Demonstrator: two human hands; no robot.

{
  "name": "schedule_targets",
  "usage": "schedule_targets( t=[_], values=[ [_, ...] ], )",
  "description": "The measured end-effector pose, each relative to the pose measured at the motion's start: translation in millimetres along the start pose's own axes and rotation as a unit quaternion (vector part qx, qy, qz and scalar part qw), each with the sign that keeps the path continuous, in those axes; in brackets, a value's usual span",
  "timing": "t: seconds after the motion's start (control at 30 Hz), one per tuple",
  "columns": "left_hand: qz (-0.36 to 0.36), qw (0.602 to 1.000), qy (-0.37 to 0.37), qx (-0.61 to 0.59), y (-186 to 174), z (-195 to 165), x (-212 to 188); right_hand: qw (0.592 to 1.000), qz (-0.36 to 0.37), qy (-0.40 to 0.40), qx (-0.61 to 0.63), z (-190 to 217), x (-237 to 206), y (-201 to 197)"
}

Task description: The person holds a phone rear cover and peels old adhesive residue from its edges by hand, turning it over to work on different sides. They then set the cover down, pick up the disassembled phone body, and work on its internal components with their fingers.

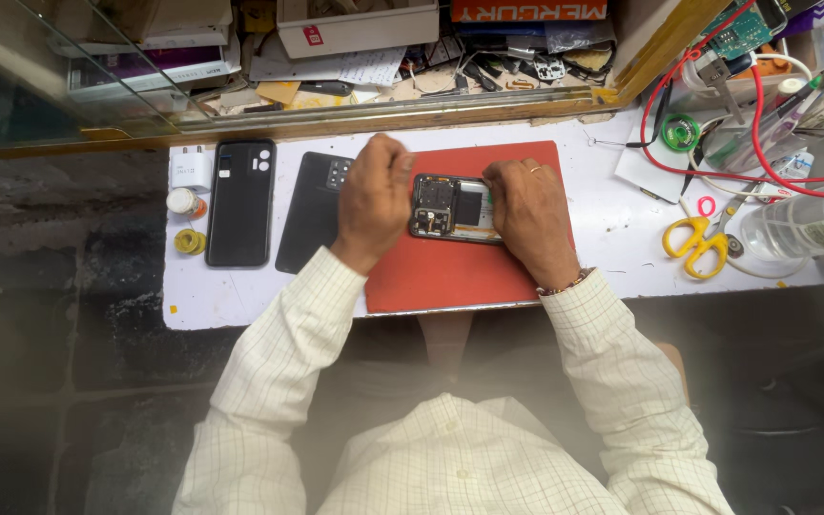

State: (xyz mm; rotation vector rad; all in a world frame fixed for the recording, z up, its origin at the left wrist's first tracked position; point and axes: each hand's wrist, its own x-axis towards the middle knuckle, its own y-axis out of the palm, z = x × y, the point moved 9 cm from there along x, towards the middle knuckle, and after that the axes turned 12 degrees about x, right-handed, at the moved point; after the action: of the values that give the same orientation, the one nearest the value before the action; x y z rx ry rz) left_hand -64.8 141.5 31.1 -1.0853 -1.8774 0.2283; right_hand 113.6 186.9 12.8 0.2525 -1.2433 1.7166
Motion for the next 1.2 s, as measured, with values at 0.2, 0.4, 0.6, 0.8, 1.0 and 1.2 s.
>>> schedule_targets(
  t=[0.2, 0.4, 0.6, 0.8, 1.0, 1.2],
  values=[
    [0.367, 0.829, -0.075, -0.416, -17, -20, -81, 1.0, -0.001, 0.007, 0.012, -2, 0, 0],
    [0.459, 0.873, -0.063, -0.152, -30, -35, -106, 0.999, 0.004, 0.003, 0.051, -3, -1, 1],
    [0.174, 0.967, -0.149, -0.112, 5, 15, -30, 0.997, -0.007, -0.003, 0.083, -3, 2, 1],
    [0.211, 0.894, -0.266, -0.292, 57, 26, -27, 0.994, -0.039, 0.016, 0.103, -7, 2, -6],
    [0.203, 0.913, -0.269, -0.228, 50, 24, -23, 0.937, -0.128, 0.208, 0.248, -49, -8, -11],
    [0.192, 0.957, -0.191, -0.104, 46, 20, -8, 0.945, -0.133, 0.168, 0.247, -42, -9, -15]
  ],
)
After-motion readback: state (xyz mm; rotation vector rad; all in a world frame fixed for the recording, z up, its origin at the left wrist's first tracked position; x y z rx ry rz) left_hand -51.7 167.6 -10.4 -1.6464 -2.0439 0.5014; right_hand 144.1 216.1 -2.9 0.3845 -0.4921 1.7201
